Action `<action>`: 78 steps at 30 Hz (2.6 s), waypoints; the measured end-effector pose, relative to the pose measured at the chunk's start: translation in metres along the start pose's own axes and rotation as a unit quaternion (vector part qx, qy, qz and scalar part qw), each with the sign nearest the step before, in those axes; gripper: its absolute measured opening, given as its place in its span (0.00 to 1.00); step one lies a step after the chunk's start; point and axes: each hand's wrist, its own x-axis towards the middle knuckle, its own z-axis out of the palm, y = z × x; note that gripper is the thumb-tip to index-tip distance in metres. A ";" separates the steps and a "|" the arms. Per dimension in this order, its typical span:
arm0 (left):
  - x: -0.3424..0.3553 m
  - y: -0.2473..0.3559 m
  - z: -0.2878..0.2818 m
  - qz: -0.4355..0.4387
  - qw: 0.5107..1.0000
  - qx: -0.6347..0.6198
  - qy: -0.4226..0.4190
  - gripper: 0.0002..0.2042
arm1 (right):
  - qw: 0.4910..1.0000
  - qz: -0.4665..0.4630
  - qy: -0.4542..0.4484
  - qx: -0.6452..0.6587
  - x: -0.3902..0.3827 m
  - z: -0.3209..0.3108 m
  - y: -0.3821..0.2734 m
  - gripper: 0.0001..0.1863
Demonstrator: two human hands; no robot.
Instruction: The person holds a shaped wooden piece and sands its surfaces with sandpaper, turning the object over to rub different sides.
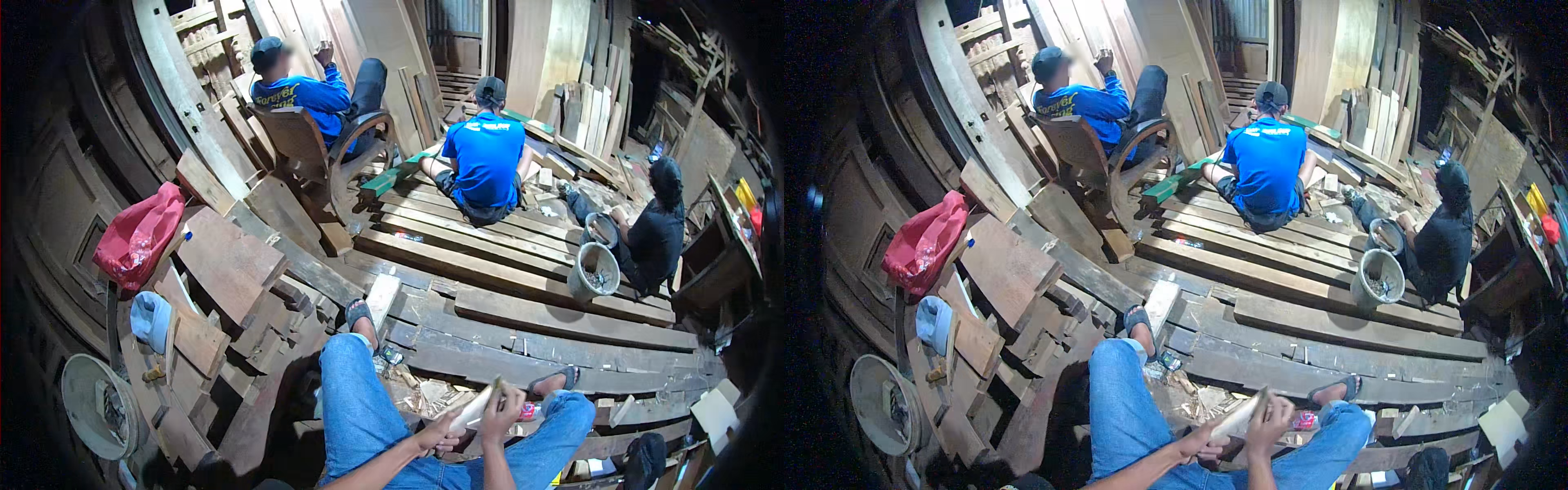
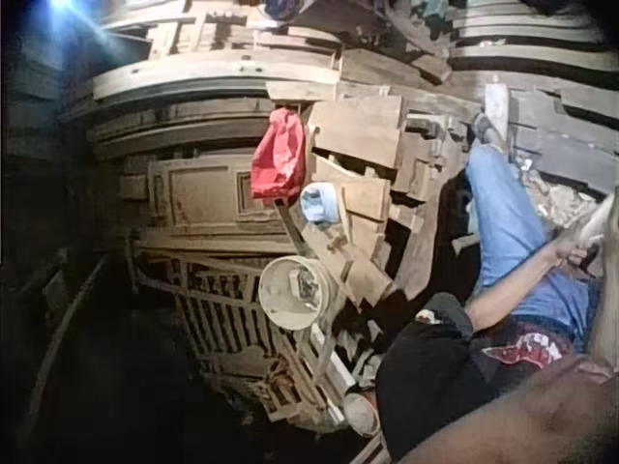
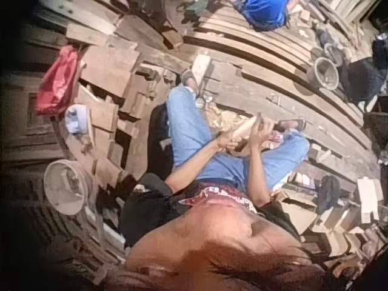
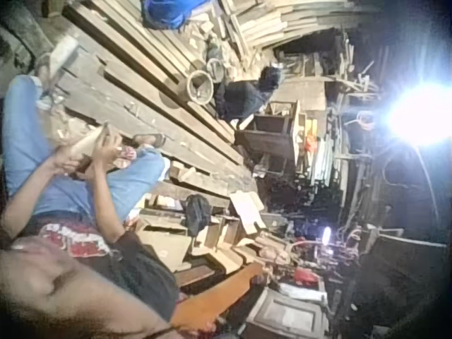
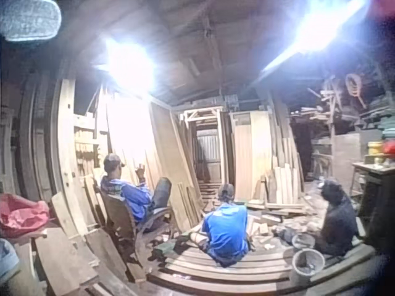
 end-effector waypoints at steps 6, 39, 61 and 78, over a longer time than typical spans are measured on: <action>-0.032 0.041 0.054 -0.021 0.999 -0.049 -0.003 0.28 | 0.999 0.011 0.031 0.006 0.009 -0.008 -0.012 0.12; -0.034 0.032 0.049 -0.001 0.998 -0.021 0.051 0.30 | 0.999 -0.021 -0.026 -0.032 0.010 -0.002 -0.020 0.10; -0.026 0.030 0.032 -0.008 0.998 -0.060 0.011 0.21 | 0.995 -0.001 -0.101 -0.008 0.003 -0.009 -0.012 0.12; -0.027 0.023 0.035 -0.023 0.998 -0.060 -0.001 0.17 | 0.996 0.063 -0.068 -0.001 0.006 -0.013 -0.008 0.11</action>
